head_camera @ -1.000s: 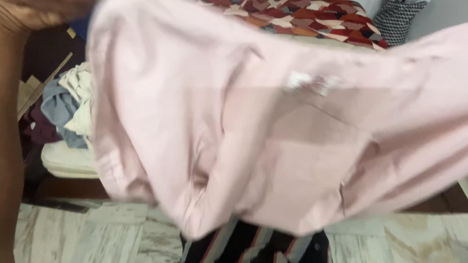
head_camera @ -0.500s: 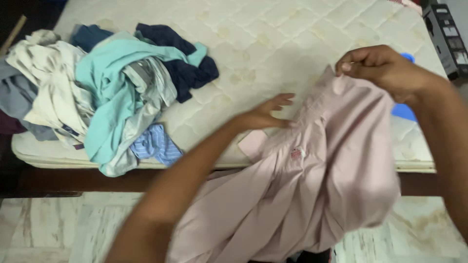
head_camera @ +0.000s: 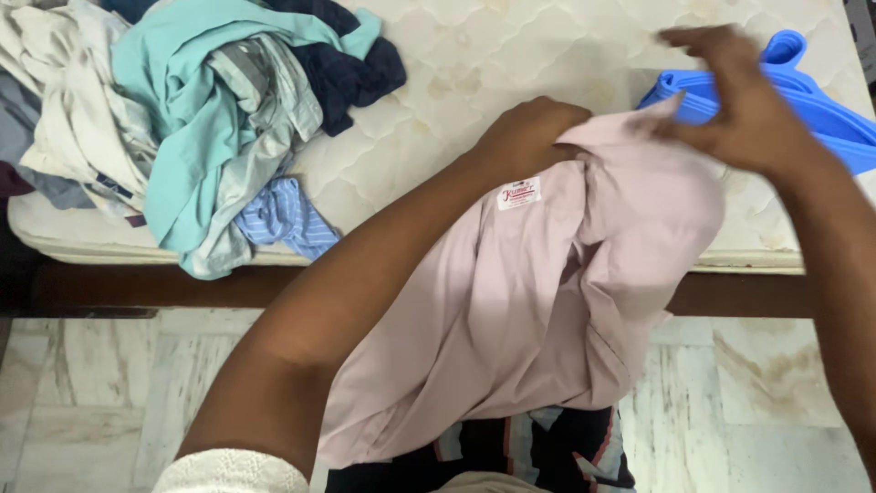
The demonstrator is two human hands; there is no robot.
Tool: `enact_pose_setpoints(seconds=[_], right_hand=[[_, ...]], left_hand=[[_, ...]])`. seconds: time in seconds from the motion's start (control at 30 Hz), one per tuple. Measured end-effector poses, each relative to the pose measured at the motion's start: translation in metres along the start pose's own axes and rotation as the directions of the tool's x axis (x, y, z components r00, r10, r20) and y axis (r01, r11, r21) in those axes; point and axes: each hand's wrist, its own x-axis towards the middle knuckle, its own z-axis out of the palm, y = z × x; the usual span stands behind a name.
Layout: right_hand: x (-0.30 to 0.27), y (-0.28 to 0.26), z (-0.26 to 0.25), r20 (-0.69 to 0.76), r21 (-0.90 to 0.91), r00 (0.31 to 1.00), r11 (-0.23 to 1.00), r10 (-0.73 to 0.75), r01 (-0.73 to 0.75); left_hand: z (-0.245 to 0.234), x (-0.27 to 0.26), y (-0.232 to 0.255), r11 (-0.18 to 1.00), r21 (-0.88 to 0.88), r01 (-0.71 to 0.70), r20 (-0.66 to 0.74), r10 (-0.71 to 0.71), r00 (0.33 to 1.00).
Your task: The person gathers and stacks blue plastic hangers on a mattress, then picks up a pink shirt, places it on a hanger, and buttons the shirt while it is on the hanger.
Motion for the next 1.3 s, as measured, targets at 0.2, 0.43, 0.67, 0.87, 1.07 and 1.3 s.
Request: enact_pose_setpoints(seconds=[0.2,0.43,0.67,0.87,1.07,1.3], right_hand=[[0.004,-0.017,0.042,0.27,-0.17,0.934,0.967,0.232,-0.191],[-0.033,0.017,0.039,0.042,-0.234,0.986,0.961,0.163,-0.149],[-0.094,0.039,0.015,-0.155,-0.534,0.982,0.827,0.111,-0.178],[-0.122,0.036,0.01,-0.048,0.519,0.733,0.644,0.679,-0.562],[-0.141,0.023,-0.052,0.28,0.55,0.718,0.507,0.637,-0.664],[-0.023,0.069,-0.11,0.15,0.322,0.842,0.78,0.518,-0.537]], left_hand=[[-0.024,0.011,0.039,0.973,0.232,-0.013,0.128,-0.017,0.992],[-0.056,-0.053,0.004,0.89,0.419,0.178,0.151,-0.262,0.953],[-0.105,-0.14,-0.013,0.936,-0.068,0.346,-0.037,-0.349,0.936],[-0.131,-0.172,0.038,0.77,-0.365,0.523,-0.055,-0.579,0.813],[-0.224,-0.168,0.123,0.683,-0.122,0.72,0.361,-0.645,0.674],[-0.321,-0.097,0.106,0.707,-0.111,0.699,0.174,-0.678,0.714]])
